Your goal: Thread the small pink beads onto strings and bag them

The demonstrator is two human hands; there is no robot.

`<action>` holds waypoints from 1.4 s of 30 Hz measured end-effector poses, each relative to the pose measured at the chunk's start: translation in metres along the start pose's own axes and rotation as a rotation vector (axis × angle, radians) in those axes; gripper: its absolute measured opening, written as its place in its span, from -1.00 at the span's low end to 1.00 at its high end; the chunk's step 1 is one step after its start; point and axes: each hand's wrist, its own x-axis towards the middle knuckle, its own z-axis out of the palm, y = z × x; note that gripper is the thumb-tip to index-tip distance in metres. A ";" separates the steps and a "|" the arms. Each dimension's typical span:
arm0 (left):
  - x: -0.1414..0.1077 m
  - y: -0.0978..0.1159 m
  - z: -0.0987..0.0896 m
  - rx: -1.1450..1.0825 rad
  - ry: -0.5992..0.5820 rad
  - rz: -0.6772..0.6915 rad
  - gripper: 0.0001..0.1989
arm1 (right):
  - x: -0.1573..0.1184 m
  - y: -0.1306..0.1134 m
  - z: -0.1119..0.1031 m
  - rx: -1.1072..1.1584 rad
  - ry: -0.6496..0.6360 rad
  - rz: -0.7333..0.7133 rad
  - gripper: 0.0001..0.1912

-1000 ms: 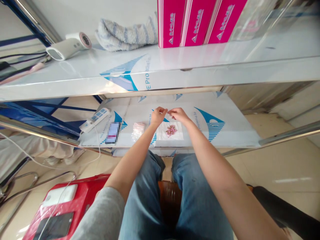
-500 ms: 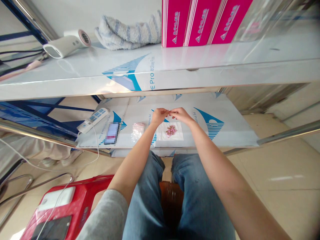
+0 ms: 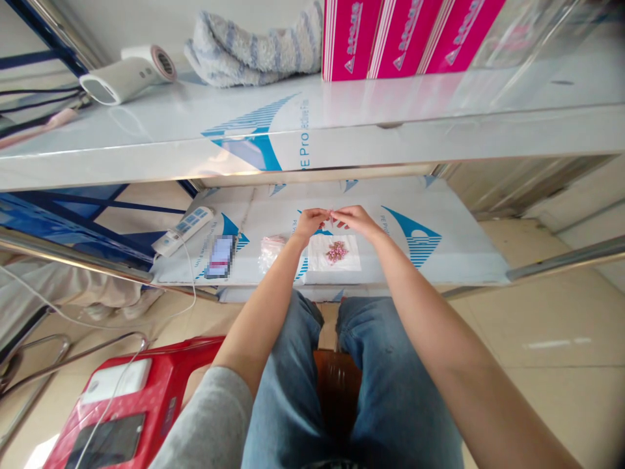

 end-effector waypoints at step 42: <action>-0.002 0.005 0.009 1.050 0.069 0.100 -0.80 | 0.001 -0.007 0.011 -0.770 0.239 0.098 -0.81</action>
